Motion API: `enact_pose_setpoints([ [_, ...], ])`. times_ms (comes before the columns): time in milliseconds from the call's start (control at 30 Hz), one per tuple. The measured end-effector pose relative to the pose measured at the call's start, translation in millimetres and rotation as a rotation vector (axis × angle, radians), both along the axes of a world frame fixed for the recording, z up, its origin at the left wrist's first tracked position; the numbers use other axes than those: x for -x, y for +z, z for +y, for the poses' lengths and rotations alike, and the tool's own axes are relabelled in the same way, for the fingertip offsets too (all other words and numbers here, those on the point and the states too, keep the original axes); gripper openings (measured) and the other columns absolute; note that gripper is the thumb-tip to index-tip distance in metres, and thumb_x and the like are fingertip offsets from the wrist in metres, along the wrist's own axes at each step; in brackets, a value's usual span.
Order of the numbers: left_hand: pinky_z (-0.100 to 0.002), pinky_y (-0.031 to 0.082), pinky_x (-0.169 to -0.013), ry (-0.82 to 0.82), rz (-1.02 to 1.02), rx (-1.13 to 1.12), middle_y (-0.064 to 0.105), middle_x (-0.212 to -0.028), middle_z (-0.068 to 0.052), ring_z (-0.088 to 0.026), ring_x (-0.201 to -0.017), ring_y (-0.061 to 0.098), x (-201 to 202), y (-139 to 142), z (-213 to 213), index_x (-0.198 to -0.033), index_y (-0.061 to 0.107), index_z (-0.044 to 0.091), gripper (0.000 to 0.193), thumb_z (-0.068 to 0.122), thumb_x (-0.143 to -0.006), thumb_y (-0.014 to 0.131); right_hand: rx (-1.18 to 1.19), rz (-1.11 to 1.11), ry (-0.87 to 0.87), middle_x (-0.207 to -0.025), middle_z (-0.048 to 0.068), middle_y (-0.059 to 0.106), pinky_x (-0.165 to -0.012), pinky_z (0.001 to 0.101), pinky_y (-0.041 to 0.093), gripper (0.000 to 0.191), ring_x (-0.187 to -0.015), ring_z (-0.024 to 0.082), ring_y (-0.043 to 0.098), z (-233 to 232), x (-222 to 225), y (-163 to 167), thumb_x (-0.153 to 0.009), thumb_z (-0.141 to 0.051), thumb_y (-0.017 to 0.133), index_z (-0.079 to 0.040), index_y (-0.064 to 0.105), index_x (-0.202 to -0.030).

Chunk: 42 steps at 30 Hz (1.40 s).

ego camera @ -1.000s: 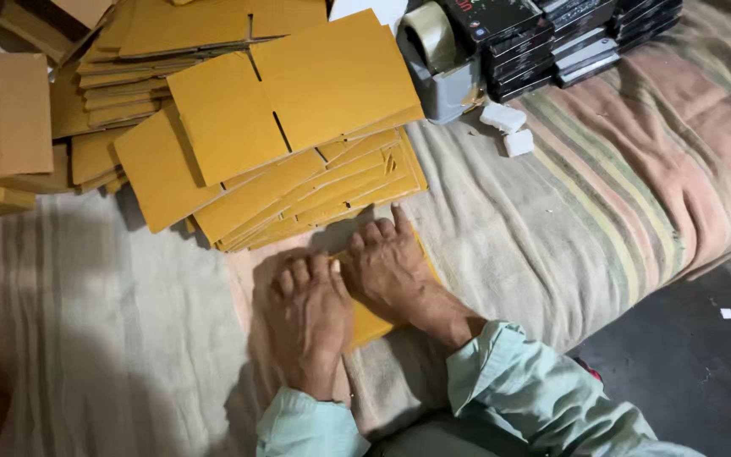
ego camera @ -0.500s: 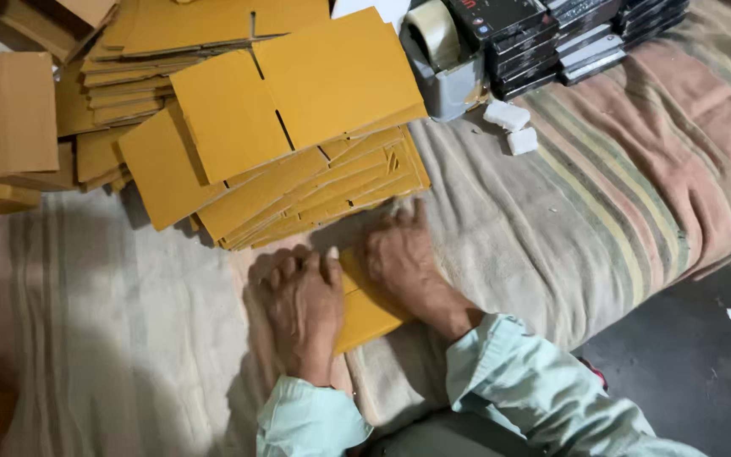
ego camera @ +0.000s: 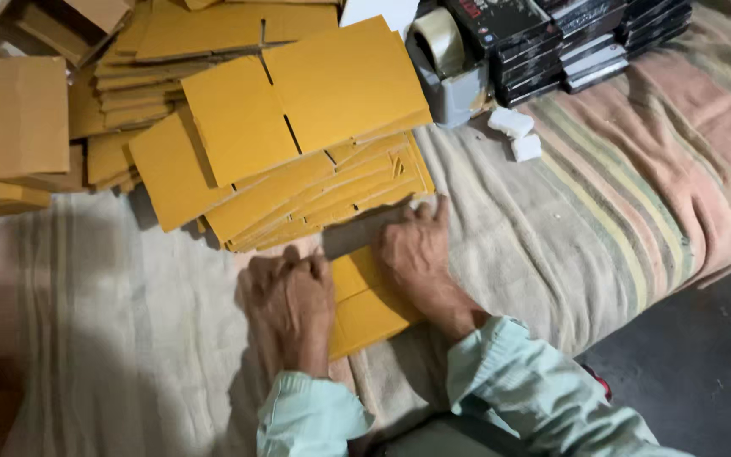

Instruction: The person folds flat die-cut cardboard pieces into small boxes on a fabric-covered surface, pressing the creases and tucking the flaps by hand, then stacks the finished boxes with the pile of completed ones.

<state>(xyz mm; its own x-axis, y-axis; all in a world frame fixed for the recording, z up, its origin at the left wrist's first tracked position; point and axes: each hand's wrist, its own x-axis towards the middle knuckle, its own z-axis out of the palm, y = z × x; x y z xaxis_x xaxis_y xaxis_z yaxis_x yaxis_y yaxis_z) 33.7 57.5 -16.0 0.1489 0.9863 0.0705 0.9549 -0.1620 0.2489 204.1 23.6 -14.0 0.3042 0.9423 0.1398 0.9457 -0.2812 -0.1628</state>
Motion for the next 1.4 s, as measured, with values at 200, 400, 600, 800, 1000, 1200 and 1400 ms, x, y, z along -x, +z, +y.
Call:
enact_pose_setpoints([
  [200,-0.061,0.026,-0.113,-0.105,0.105,-0.130,0.049,-0.145,-0.019,-0.041,-0.136,0.040,-12.2,-2.3,-27.5,-0.136,0.059,0.012,0.060,0.055,-0.097,0.043,0.059,-0.190,0.221,-0.142,0.038,0.045,-0.108,0.0749,0.012,0.056,-0.133,0.059,0.036,-18.9,20.7,-4.5,-0.100,-0.042,0.043,0.003,0.060,-0.129],
  [400,-0.065,0.015,-0.110,-0.074,0.065,-0.225,0.026,-0.163,-0.023,-0.048,-0.148,0.018,15.9,-6.7,-30.8,-0.150,0.044,0.012,0.060,0.048,-0.102,0.038,-0.126,-0.220,0.065,-0.157,0.029,0.036,-0.113,0.0706,0.007,0.077,-0.147,0.053,0.024,-23.9,-6.7,-9.6,-0.080,-0.032,0.044,-0.011,0.041,-0.154],
  [600,-0.066,0.012,-0.119,-0.019,0.080,-0.244,0.023,-0.166,-0.018,-0.043,-0.153,0.016,11.3,-8.4,-31.8,-0.151,0.042,0.012,0.060,0.048,-0.102,0.037,-0.130,-0.309,0.066,-0.155,0.028,0.037,-0.115,0.0713,0.010,0.071,-0.147,0.050,0.023,-32.2,11.7,-11.6,-0.091,-0.044,0.046,-0.004,0.040,-0.150],
  [800,-0.063,0.014,-0.122,-0.133,0.160,-0.214,0.024,-0.164,-0.019,-0.046,-0.153,0.014,4.5,-6.7,-39.0,-0.152,0.042,0.009,0.061,0.047,-0.105,0.036,-0.061,-0.104,0.245,-0.152,0.033,0.038,-0.112,0.0717,0.013,0.076,-0.141,0.056,0.024,-35.2,22.5,-14.7,-0.094,-0.048,0.049,0.003,0.040,-0.149],
  [1000,-0.066,0.015,-0.115,-0.042,-0.009,-0.167,0.025,-0.166,-0.023,-0.044,-0.152,0.015,29.8,-6.7,-29.5,-0.152,0.041,0.006,0.063,0.045,-0.103,0.040,-0.221,-0.099,0.077,-0.154,0.033,0.039,-0.118,0.0707,0.014,0.065,-0.145,0.054,0.027,-41.3,-12.4,-8.5,-0.102,-0.042,0.045,-0.005,0.043,-0.156],
  [1200,-0.064,0.013,-0.121,-0.161,0.184,-0.220,0.027,-0.165,-0.020,-0.040,-0.153,0.016,-6.3,-11.5,-42.1,-0.157,0.039,0.010,0.065,0.043,-0.101,0.041,-0.088,-0.046,0.243,-0.157,0.029,0.032,-0.119,0.0687,0.010,0.069,-0.150,0.051,0.021,-31.5,34.9,-19.3,-0.100,-0.047,0.041,-0.003,0.040,-0.152],
  [1400,-0.063,0.013,-0.117,-0.095,0.019,-0.180,0.029,-0.163,-0.023,-0.045,-0.151,0.016,27.4,-6.4,-36.5,-0.152,0.040,0.009,0.061,0.045,-0.103,0.039,-0.188,-0.129,0.123,-0.156,0.030,0.035,-0.114,0.0705,0.010,0.066,-0.146,0.054,0.022,-39.6,-5.3,-14.3,-0.100,-0.043,0.040,-0.005,0.041,-0.153],
])
